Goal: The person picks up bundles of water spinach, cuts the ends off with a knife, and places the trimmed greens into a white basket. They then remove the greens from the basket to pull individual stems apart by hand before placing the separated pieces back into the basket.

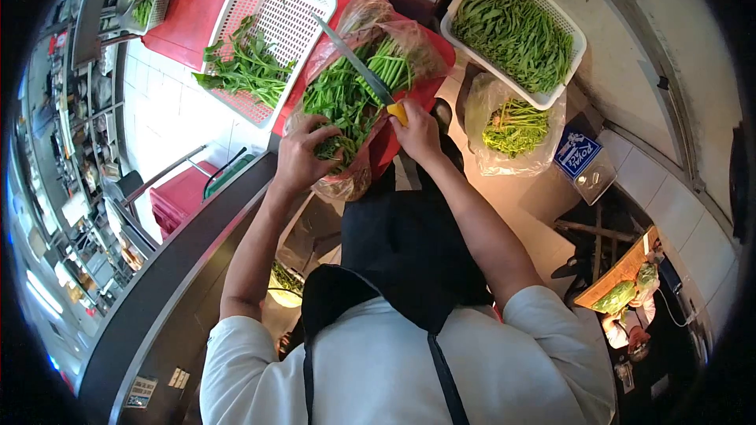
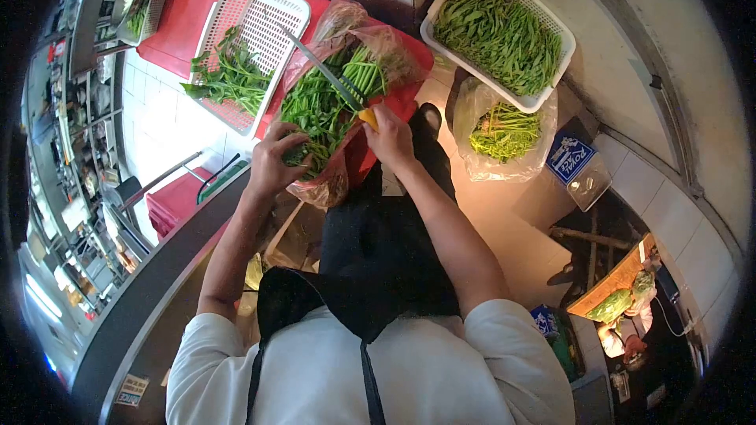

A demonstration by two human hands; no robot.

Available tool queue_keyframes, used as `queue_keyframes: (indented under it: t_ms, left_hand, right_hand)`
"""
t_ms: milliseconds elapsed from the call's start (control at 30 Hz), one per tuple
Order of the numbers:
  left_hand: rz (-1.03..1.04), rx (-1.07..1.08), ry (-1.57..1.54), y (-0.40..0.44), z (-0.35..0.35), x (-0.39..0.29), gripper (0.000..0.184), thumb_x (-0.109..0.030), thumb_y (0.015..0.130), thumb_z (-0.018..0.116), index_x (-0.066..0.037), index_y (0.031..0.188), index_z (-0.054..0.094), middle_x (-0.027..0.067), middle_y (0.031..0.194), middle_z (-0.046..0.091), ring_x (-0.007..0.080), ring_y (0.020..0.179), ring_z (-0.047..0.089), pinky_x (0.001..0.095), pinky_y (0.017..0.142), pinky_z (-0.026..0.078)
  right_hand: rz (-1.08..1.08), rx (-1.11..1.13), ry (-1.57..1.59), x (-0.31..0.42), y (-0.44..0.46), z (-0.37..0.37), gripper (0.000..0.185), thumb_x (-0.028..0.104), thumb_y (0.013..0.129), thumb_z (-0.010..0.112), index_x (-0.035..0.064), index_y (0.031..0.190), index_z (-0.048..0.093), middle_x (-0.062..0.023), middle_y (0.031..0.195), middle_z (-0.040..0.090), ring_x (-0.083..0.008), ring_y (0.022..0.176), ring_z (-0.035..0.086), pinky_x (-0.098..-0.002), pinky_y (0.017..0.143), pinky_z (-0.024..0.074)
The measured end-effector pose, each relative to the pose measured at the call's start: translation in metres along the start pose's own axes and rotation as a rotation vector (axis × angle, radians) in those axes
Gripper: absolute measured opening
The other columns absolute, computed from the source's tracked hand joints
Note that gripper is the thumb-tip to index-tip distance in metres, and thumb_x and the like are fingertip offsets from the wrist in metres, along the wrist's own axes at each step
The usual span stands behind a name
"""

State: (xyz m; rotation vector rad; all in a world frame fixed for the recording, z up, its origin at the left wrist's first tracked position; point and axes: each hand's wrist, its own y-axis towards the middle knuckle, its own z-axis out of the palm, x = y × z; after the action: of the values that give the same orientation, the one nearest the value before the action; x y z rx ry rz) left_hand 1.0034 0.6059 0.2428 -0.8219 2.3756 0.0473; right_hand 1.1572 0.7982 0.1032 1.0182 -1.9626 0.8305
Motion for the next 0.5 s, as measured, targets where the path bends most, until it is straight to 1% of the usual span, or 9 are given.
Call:
queue_keyframes:
  t_ms: [67, 133, 167, 233, 333, 367, 433, 467, 500]
  left_hand:
    - [0.024, 0.066, 0.003, 0.001, 0.002, -0.008, 0.039, -0.02, 0.067, 0.085, -0.014, 0.105, 0.076, 0.0088, 0.112, 0.068, 0.0317, 0.097, 0.069, 0.0425, 0.08, 0.057]
    - [0.026, 0.131, -0.001, 0.0, 0.001, -0.015, 0.039, -0.021, 0.067, 0.085, -0.015, 0.105, 0.076, 0.008, 0.113, 0.067, 0.0316, 0.097, 0.069, 0.0426, 0.079, 0.057]
    - [0.026, 0.154, -0.007, 0.0, 0.0, -0.018, 0.038, -0.018, 0.067, 0.084, -0.012, 0.103, 0.075, 0.0108, 0.112, 0.068, 0.0352, 0.098, 0.07, 0.043, 0.079, 0.058]
    - [0.089, 0.125, 0.012, -0.004, -0.004, -0.02, 0.039, -0.021, 0.066, 0.085, -0.014, 0.104, 0.076, 0.0086, 0.113, 0.067, 0.033, 0.095, 0.07, 0.043, 0.077, 0.057]
    - [0.153, 0.054, 0.018, -0.021, -0.01, -0.017, 0.039, -0.019, 0.065, 0.086, -0.014, 0.102, 0.075, 0.009, 0.112, 0.066, 0.0328, 0.093, 0.07, 0.0431, 0.076, 0.058]
    - [0.171, 0.022, 0.014, -0.028, -0.011, -0.015, 0.039, -0.017, 0.065, 0.086, -0.013, 0.102, 0.075, 0.0097, 0.112, 0.066, 0.0333, 0.093, 0.07, 0.0431, 0.077, 0.058]
    - [0.097, -0.106, -0.009, -0.043, -0.02, -0.014, 0.038, -0.013, 0.065, 0.085, -0.012, 0.101, 0.075, 0.0115, 0.112, 0.067, 0.0344, 0.095, 0.07, 0.043, 0.079, 0.058]
    - [0.058, -0.173, -0.019, -0.05, -0.027, -0.014, 0.037, -0.011, 0.064, 0.085, -0.011, 0.1, 0.075, 0.0124, 0.112, 0.067, 0.035, 0.096, 0.069, 0.0429, 0.08, 0.058]
    - [-0.041, -0.228, -0.044, -0.054, -0.034, -0.017, 0.035, -0.007, 0.066, 0.083, -0.009, 0.1, 0.074, 0.0139, 0.112, 0.067, 0.0346, 0.098, 0.07, 0.0414, 0.083, 0.058]
  right_hand:
    - [0.004, -0.015, 0.083, 0.018, 0.011, 0.005, 0.029, 0.018, 0.09, 0.072, 0.0023, 0.108, 0.055, -0.0194, 0.092, 0.067, -0.0426, 0.095, 0.067, -0.0513, 0.076, 0.0532]
    - [0.05, 0.064, 0.17, 0.025, 0.029, 0.015, 0.032, 0.022, 0.088, 0.073, 0.0034, 0.108, 0.058, -0.0199, 0.092, 0.068, -0.0425, 0.092, 0.067, -0.0516, 0.076, 0.0526]
    - [0.072, 0.118, 0.214, 0.021, 0.042, 0.025, 0.033, 0.024, 0.087, 0.074, 0.0037, 0.108, 0.058, -0.0201, 0.092, 0.069, -0.0426, 0.091, 0.068, -0.0518, 0.076, 0.0525]
    - [0.067, 0.197, 0.264, 0.0, 0.062, 0.048, 0.039, 0.03, 0.085, 0.075, 0.0052, 0.111, 0.06, -0.0208, 0.092, 0.07, -0.0435, 0.089, 0.068, -0.0523, 0.076, 0.0523]
    - [-0.001, 0.246, 0.21, -0.019, 0.075, 0.071, 0.04, 0.031, 0.085, 0.074, 0.0056, 0.113, 0.06, -0.0205, 0.094, 0.071, -0.0442, 0.09, 0.068, -0.053, 0.076, 0.0522]
    - [-0.003, 0.232, 0.147, -0.021, 0.074, 0.072, 0.035, 0.026, 0.088, 0.07, 0.0057, 0.114, 0.06, -0.0216, 0.095, 0.07, -0.0451, 0.092, 0.067, -0.0533, 0.077, 0.052]
    - [0.004, 0.278, 0.116, -0.027, 0.07, 0.073, 0.031, 0.022, 0.089, 0.067, 0.0054, 0.114, 0.06, -0.0226, 0.097, 0.07, -0.0452, 0.094, 0.067, -0.0531, 0.079, 0.0519]
    - [0.005, 0.304, 0.098, -0.03, 0.069, 0.073, 0.029, 0.02, 0.09, 0.065, 0.0052, 0.114, 0.06, -0.023, 0.098, 0.07, -0.0452, 0.096, 0.067, -0.0529, 0.08, 0.0519]
    - [0.04, 0.299, 0.151, -0.03, 0.065, 0.075, 0.025, 0.016, 0.09, 0.062, 0.0053, 0.112, 0.061, -0.0237, 0.099, 0.07, -0.0447, 0.098, 0.066, -0.0522, 0.082, 0.052]
